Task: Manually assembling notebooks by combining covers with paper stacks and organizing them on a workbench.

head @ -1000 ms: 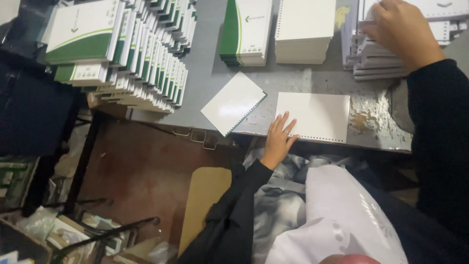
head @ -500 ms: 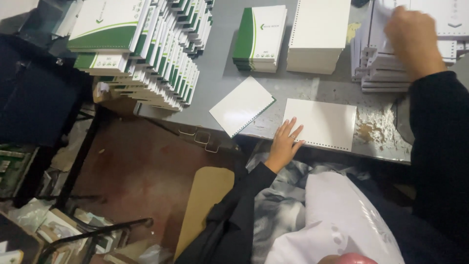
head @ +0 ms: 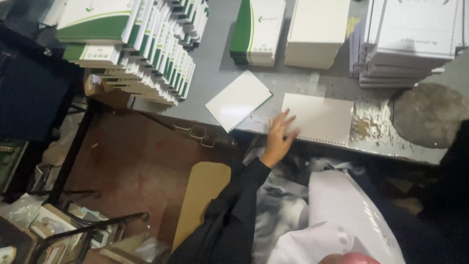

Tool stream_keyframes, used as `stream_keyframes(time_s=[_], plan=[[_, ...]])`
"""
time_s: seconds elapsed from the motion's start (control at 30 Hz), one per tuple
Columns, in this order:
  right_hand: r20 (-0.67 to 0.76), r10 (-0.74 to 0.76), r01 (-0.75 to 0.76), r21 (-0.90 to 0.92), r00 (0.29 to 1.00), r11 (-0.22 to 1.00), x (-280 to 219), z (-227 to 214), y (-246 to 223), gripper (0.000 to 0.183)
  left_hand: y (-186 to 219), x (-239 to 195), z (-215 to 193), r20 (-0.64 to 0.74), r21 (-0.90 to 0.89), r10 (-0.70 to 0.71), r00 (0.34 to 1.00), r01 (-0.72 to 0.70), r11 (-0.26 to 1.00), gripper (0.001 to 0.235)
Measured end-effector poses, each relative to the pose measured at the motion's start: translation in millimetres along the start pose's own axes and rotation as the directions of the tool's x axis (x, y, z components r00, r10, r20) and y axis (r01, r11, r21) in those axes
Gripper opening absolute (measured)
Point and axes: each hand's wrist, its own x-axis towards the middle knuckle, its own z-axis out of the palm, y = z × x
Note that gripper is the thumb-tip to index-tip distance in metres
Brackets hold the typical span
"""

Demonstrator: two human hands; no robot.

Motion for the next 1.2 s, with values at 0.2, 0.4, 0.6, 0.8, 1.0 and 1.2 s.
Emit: stream_keyframes(time_s=[0.2,0.4,0.6,0.8,1.0,1.2], plan=[[0.035,-0.064,0.064,0.0,0.997,0.998,-26.3,-144.6,-189.3,0.01,57.1,-10.3,-65.3,0.407,-0.913,-0.029,0.913,0.407,0.029,0.087],[-0.068,-0.331,0.233,0.839,0.941,0.491,-17.7,-243.7,-318.9,0.027,81.1,-56.9,-106.7,0.45,-0.782,-0.614,0.648,0.618,0.079,0.065],[-0.084,-0.398,0.211,0.935,0.913,0.286,-11.1,-248.5,-301.7,0.035,41.6,-89.0,-107.7,0.313,-0.881,-0.618,0.721,0.464,0.094,0.047],[0.881,-0.252,-0.83,0.465,0.4,0.309,-53.0,-144.3,-235.0,0.076,41.2,-73.9,-130.4,0.298,-0.873,-0.422,0.857,0.423,0.243,0.06],[0.789,-0.524,-0.792,-0.079,0.321,-0.605,-128.0,-99.7,-221.0,0.06,33.7,-50.8,-131.4,0.564,-0.748,-0.26,0.784,0.618,0.241,0.076],[0.885,-0.443,-0.951,-0.001,0.144,-0.31,-102.1,-134.6,-216.4,0.064,-29.1,-78.0,-76.7,0.663,-0.653,-0.337,0.669,0.736,0.178,0.062]])
